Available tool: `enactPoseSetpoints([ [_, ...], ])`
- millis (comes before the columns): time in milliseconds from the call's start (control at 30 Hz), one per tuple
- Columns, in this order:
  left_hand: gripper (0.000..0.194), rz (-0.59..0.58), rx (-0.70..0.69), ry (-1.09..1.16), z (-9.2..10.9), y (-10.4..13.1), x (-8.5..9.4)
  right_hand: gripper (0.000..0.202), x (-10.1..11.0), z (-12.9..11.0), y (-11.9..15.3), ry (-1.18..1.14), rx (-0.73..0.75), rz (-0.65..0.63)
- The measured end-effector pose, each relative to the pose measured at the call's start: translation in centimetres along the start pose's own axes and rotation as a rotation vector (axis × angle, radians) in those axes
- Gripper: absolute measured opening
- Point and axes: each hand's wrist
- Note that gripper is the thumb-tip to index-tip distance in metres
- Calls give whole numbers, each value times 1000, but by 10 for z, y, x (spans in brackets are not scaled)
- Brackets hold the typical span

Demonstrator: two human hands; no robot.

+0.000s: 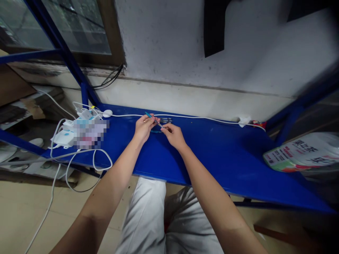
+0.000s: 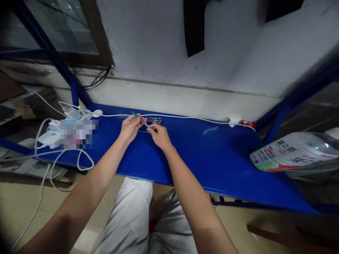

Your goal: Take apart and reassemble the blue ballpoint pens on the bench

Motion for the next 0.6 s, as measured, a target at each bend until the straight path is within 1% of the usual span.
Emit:
enactPoseSetpoints([
  [100,27,-21,6,-15,2,3,-2,28,2,-4,2,0,3,-5],
  [233,28,-49,17,-13,3,5,-4,30,2,-5,0,-62,-37,-9],
  [300,28,-70,22,-16,2,3,-4,31,4,-3,-3,-145,-74,20],
  [367,27,-102,31,-56,3,-3,-4,30,9,0,-8,-266,-127,81],
  [467,24,-176,81,-240,6,-22,-3,25,23,6,-16,-495,-227,189],
  [533,20,-275,130,-459,11,-37,-1,23,32,8,-20,-661,-280,190],
  [600,16,-381,144,-607,15,-49,2,22,39,9,-22,-798,-320,145],
])
Point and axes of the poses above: each hand's wrist, its own y-axis away from the middle knuckle, its own x-axis out of the back of the hand, z = x × y, and after that the axes turned 2 degrees about -x, right-handed
